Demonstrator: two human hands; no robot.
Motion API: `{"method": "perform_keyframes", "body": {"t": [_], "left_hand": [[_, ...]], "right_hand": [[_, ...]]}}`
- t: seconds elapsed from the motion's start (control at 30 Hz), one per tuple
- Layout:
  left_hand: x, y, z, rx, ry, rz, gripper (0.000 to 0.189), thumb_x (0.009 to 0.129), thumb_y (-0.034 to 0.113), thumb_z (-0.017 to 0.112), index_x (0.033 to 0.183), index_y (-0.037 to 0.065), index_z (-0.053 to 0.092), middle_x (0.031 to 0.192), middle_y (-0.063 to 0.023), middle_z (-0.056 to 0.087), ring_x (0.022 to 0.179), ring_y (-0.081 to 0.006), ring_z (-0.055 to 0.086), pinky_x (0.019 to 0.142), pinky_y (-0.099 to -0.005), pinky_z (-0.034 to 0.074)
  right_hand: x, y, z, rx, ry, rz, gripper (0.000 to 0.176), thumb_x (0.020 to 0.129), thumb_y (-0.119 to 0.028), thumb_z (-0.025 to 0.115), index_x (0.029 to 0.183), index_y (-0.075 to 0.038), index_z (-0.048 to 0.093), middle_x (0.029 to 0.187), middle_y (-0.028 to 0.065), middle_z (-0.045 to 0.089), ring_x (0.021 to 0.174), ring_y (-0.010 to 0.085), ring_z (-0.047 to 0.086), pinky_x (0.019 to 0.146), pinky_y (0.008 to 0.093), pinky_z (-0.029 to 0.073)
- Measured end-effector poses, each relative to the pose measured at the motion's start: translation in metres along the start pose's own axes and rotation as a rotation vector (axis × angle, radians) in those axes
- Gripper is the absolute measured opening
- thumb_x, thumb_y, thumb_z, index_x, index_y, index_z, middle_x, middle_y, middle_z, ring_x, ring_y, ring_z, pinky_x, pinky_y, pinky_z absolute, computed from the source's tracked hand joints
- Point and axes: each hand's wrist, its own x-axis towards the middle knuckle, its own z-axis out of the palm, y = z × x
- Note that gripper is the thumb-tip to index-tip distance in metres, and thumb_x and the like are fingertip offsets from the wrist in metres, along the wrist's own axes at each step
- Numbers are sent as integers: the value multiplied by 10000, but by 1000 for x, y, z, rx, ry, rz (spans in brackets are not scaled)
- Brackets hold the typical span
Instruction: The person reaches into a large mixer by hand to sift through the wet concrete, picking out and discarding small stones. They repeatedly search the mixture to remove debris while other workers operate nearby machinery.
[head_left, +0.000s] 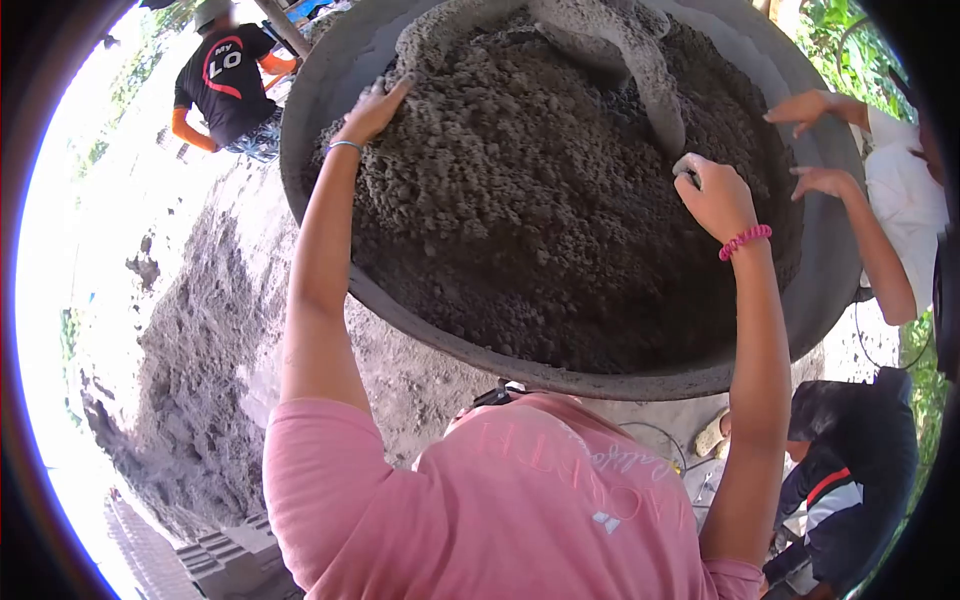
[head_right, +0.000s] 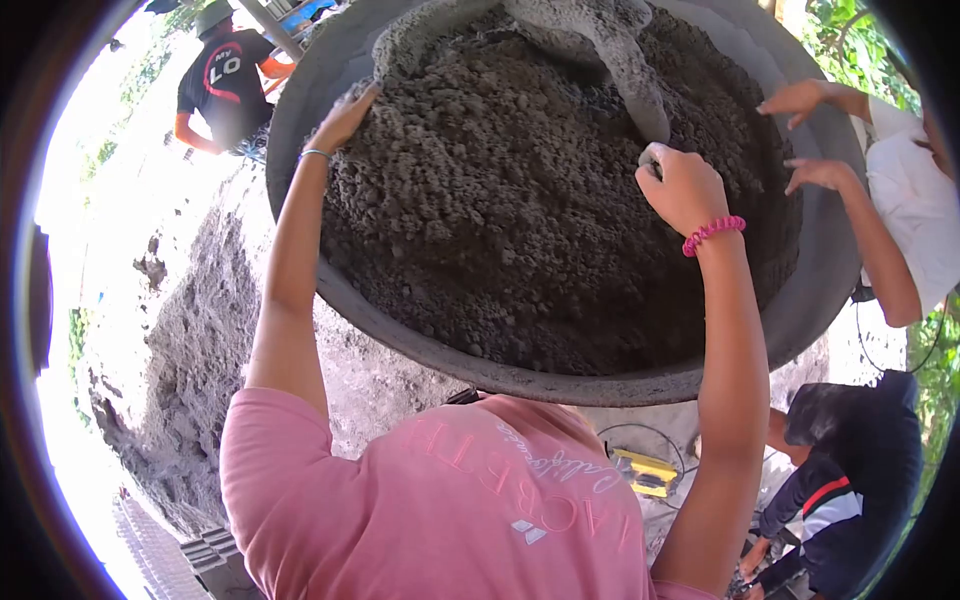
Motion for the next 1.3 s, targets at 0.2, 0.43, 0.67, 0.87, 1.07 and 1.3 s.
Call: {"method": "perform_keyframes", "body": {"t": [0.2,0.43,0.67,0.87,1.07,1.3], "left_hand": [[-29,32,-4,-99,-311,-29,947,719,718,446,1153,-124,458,1141,-291,495,1101,-388,465,909,-410,389],[-54,68,-9,195,-483,283,677,771,573,536,857,-99,548,755,-200,593,715,-292,614,542,-376,504],[-52,67,-9,209,-799,93,308,749,318,614,769,11,606,667,-101,593,590,-201,587,519,-329,476],[-35,30,6,310,-409,483,209,666,198,646,818,64,593,839,-113,603,822,-308,572,703,-356,458],[-33,38,1,477,-286,225,510,736,271,564,1193,96,422,1315,-132,317,1180,-359,349,900,-476,368],[-10,-2,41,710,-517,66,662,825,491,461,1341,110,299,1438,-133,125,1327,-353,78,1018,-584,102]], "right_hand": [[-2,-3,-5,27,27,-14,193,773,-231,517,848,-75,603,744,141,625,721,318,604,657,393,472],[4,9,-15,60,85,-20,187,780,-199,511,872,-68,608,749,144,626,698,307,609,630,364,464],[2,30,-17,90,120,14,216,783,-217,500,876,-53,605,711,175,600,669,316,597,614,365,448],[1,32,-17,51,170,37,247,784,-264,504,899,-76,615,723,166,604,659,304,596,616,362,445],[5,27,-13,40,113,63,261,788,-275,505,935,-93,620,785,168,617,714,304,605,652,366,454],[-4,-11,-8,-16,33,-53,245,792,-243,508,940,-78,611,833,176,615,749,326,596,688,380,462]]}}
